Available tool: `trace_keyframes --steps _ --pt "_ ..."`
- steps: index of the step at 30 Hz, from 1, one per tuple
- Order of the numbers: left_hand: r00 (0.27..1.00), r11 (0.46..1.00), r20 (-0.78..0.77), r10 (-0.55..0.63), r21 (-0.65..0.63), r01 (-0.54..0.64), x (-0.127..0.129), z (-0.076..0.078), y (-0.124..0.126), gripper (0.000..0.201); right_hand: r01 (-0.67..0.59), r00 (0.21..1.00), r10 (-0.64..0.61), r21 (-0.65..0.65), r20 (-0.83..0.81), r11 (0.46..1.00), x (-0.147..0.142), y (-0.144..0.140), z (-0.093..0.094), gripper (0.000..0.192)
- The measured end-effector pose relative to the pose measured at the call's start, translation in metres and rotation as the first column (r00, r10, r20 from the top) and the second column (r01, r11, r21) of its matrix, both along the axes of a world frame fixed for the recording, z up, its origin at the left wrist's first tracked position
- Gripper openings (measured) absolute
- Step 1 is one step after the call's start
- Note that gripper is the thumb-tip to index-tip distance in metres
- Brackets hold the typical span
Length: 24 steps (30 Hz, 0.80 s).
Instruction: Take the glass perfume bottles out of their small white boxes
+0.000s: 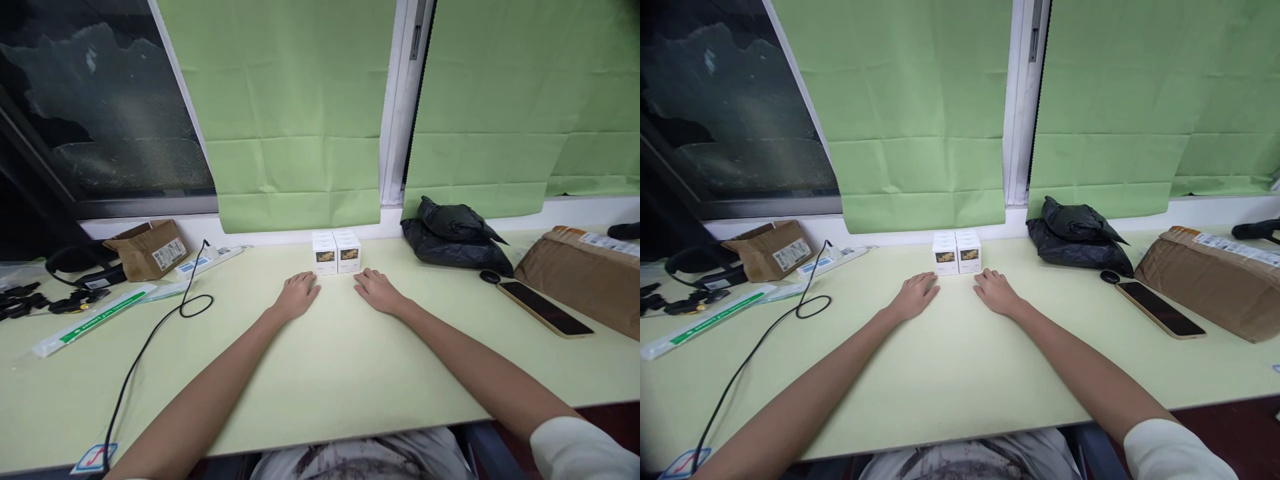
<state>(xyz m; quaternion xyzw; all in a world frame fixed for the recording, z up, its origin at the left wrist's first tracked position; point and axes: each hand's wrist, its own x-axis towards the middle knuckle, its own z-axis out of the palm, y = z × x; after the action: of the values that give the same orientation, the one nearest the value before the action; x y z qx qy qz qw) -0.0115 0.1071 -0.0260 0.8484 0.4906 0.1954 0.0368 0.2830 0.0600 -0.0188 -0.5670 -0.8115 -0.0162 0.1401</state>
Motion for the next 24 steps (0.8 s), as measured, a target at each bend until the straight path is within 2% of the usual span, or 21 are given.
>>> trace_keyframes --steps 24 --pt "1.0 1.0 0.011 -0.002 -0.003 0.002 0.0005 0.001 -0.0003 0.045 0.003 1.0 -0.004 0.006 0.007 1.0 0.0001 0.0008 -0.0003 0.037"
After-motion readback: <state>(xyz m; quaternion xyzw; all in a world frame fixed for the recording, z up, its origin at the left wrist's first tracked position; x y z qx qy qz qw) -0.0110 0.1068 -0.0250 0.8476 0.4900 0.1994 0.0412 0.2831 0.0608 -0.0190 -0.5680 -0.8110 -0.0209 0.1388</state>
